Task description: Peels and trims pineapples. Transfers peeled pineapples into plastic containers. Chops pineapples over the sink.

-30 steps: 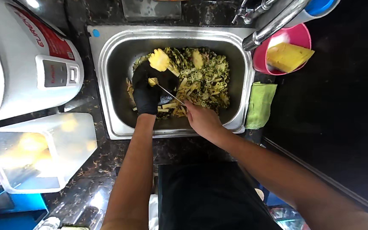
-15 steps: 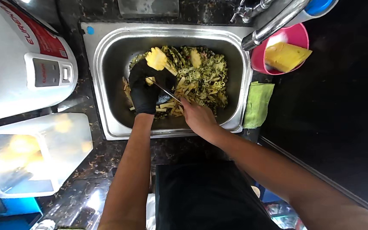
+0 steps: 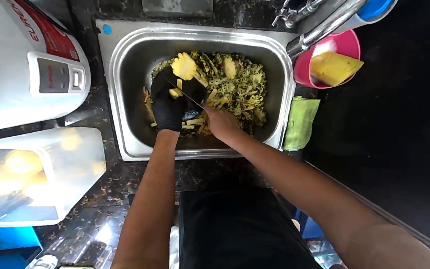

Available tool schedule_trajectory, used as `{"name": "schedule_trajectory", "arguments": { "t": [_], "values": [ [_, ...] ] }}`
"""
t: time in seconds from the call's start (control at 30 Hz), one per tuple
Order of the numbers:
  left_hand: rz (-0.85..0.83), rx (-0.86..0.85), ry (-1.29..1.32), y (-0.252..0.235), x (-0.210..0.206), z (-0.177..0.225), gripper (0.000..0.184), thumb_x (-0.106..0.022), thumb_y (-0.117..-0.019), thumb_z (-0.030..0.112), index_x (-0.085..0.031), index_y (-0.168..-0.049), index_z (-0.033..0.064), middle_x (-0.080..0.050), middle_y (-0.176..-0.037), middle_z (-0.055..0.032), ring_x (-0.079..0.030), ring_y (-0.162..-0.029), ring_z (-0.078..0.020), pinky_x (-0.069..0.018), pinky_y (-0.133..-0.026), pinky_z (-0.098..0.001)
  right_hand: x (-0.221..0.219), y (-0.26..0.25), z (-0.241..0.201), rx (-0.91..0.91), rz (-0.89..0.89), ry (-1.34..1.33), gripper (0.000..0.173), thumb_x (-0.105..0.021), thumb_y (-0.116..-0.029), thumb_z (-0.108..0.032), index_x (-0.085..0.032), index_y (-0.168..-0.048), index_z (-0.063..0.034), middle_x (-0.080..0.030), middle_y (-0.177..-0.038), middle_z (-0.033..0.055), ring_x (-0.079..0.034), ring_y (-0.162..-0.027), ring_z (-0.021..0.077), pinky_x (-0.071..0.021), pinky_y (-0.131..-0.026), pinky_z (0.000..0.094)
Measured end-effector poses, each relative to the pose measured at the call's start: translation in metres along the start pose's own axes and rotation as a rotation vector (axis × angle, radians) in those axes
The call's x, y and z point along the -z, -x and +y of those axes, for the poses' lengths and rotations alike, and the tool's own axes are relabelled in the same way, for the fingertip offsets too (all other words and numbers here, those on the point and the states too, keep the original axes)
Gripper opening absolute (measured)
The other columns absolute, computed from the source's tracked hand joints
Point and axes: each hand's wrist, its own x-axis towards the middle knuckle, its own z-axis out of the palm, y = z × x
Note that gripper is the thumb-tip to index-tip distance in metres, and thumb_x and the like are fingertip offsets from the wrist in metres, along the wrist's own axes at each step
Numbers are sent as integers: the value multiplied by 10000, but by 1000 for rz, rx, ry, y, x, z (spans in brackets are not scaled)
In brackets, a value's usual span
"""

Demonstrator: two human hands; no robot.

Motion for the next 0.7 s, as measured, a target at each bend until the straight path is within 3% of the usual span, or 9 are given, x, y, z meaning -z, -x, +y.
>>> {"name": "schedule_trajectory", "arguments": {
  "t": [0.13,0.23,0.33,0.47,0.57,0.7],
  "values": [
    [-49,-93,86,-15,-1,-35,554,-744,-873,167,-583,-1400,119,-646,-1344,-160,-630,-1234,-328,-496,-1053,-568,5,38,36,-25,-8,-25,451,-473,-1081,-270,-445,-1531,-286,-729,-1010,171,-719,-879,403,-575,-716,609],
    [-246,-168,53,-32,9,-60,426,-776,-885,200,-667,-1295,157,-685,-1267,-145,-664,-1160,-319,-517,-1014,-581,24,67,49,-123,-80,-47,437,-415,-1103,-314,-445,-1533,-240,-724,-1027,169,-712,-951,389,-565,-794,603],
    [-397,-326,-61,-52,21,-59,371,-773,-885,167,-704,-1250,169,-684,-1262,-156,-652,-1176,-342,-498,-1020,-609,31,86,37,-67,-94,51,401,-381,-1108,-335,-518,-1469,-225,-728,-984,139,-718,-933,356,-569,-786,561],
    [-483,-623,-284,-85,30,-48,363,-841,-797,128,-779,-1140,227,-544,-1484,-116,-506,-1364,-349,-423,-1118,-575,23,75,16,7,-71,150,395,-349,-1117,-364,-521,-1444,-223,-727,-948,128,-729,-896,350,-580,-748,542],
    [-497,-662,-403,-94,32,-41,378,-862,-756,155,-789,-1117,240,-515,-1512,-97,-470,-1382,-356,-415,-1118,-565,18,57,3,48,-36,154,353,-376,-1112,-340,-525,-1403,-204,-715,-911,126,-727,-848,348,-583,-697,534],
    [-482,-659,-528,-98,30,-38,361,-870,-734,232,-786,-1082,279,-536,-1475,-78,-509,-1311,-377,-478,-1005,-606,13,46,-6,61,-19,167,353,-427,-1097,-323,-512,-1424,-223,-713,-885,121,-725,-808,345,-579,-654,526]
  ]
}}
